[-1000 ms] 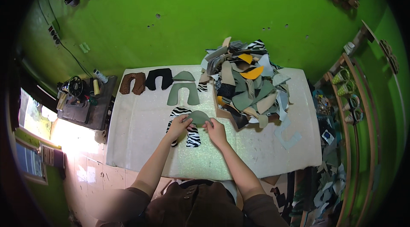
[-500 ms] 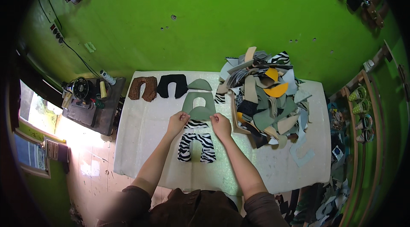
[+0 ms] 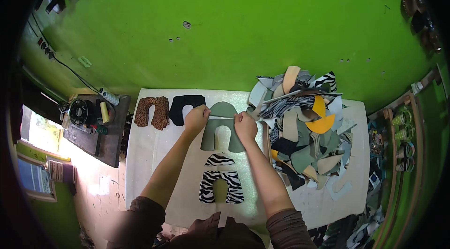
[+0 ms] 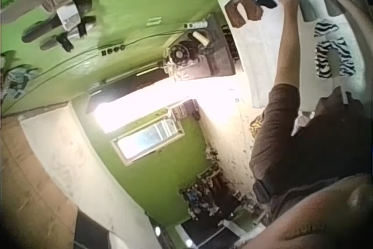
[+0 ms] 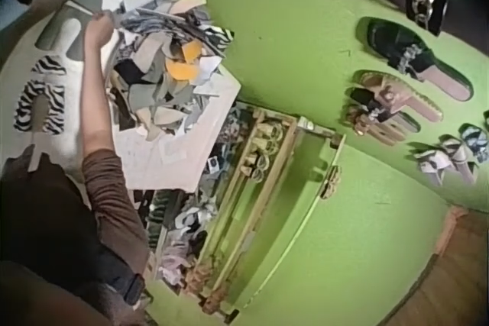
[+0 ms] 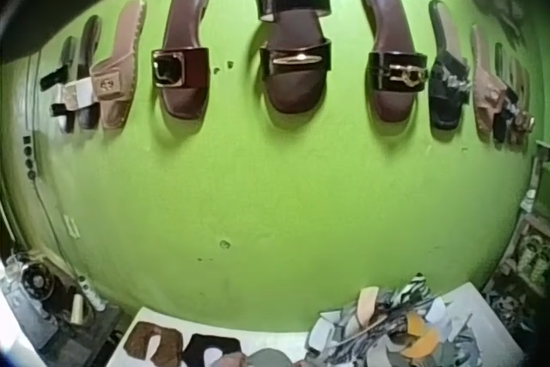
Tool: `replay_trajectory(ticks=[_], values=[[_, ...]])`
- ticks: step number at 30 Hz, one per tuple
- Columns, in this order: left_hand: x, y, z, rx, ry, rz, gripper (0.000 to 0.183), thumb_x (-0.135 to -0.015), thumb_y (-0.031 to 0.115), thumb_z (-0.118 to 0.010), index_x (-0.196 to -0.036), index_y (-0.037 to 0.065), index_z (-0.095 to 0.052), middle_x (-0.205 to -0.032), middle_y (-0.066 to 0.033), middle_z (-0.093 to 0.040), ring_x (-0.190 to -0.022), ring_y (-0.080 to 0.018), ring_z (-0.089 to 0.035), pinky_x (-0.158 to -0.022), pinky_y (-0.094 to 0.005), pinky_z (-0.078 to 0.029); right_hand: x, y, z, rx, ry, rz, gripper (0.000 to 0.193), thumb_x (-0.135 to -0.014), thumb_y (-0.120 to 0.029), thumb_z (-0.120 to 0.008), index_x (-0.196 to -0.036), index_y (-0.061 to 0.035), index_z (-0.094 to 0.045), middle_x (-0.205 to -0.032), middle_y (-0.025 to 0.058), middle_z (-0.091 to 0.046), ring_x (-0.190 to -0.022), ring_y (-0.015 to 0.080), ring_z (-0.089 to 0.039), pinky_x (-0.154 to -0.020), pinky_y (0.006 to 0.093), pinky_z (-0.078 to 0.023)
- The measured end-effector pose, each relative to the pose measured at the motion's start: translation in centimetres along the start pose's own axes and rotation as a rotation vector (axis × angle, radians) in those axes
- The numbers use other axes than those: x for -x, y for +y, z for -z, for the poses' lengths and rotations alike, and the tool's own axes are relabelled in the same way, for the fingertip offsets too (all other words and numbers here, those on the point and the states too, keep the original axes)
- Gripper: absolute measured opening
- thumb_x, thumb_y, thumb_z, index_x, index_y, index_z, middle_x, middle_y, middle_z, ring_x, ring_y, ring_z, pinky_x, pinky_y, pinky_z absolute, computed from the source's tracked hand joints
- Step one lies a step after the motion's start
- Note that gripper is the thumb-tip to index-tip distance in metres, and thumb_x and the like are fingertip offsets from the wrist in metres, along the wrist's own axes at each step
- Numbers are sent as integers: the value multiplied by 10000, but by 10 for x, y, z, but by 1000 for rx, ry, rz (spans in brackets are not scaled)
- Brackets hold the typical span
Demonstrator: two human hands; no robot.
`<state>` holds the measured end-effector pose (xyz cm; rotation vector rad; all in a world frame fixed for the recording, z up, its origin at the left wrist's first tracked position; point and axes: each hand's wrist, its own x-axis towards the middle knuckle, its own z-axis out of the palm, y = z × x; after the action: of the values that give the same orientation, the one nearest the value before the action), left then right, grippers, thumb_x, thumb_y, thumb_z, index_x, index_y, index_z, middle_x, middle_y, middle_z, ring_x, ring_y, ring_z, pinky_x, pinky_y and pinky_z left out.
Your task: Sorting and arranging cut shoe upper components with various patterns on a workbench.
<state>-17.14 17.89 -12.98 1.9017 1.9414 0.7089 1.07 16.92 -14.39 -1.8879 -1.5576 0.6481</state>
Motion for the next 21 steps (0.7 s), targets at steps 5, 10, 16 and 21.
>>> replay_trajectory(ticks=[5,10,16,21], values=[[-18,-16,-17,-126,101,-208,115,-750,181,-596,-748,66,-607,-736,-101,-601,-718,-291,-559,-629,-381,-438,-16,0,-13,60,17,3,234,-778,-285,-584,-729,-57,-575,-708,118,-599,-669,306,-591,-568,405,-447],[-18,-13,-20,-344,179,-271,141,-709,199,-629,-819,115,-605,-873,-33,-558,-897,-224,-500,-754,-359,-381,-14,-10,-16,253,28,48,228,-792,-257,-562,-914,-68,-533,-895,133,-598,-763,317,-600,-616,411,-480],[-18,-20,-27,-364,108,-306,195,-715,222,-625,-878,118,-608,-902,-22,-567,-924,-223,-480,-804,-362,-349,-24,-12,-23,379,-86,29,234,-804,-233,-552,-924,-33,-536,-897,153,-599,-779,314,-608,-644,417,-489],[-17,-18,-30,-383,75,-307,188,-720,226,-622,-868,112,-608,-888,-17,-578,-926,-222,-479,-833,-377,-326,-33,-13,-22,286,-125,-1,199,-802,-215,-558,-875,-30,-556,-843,149,-614,-782,315,-612,-642,418,-490]])
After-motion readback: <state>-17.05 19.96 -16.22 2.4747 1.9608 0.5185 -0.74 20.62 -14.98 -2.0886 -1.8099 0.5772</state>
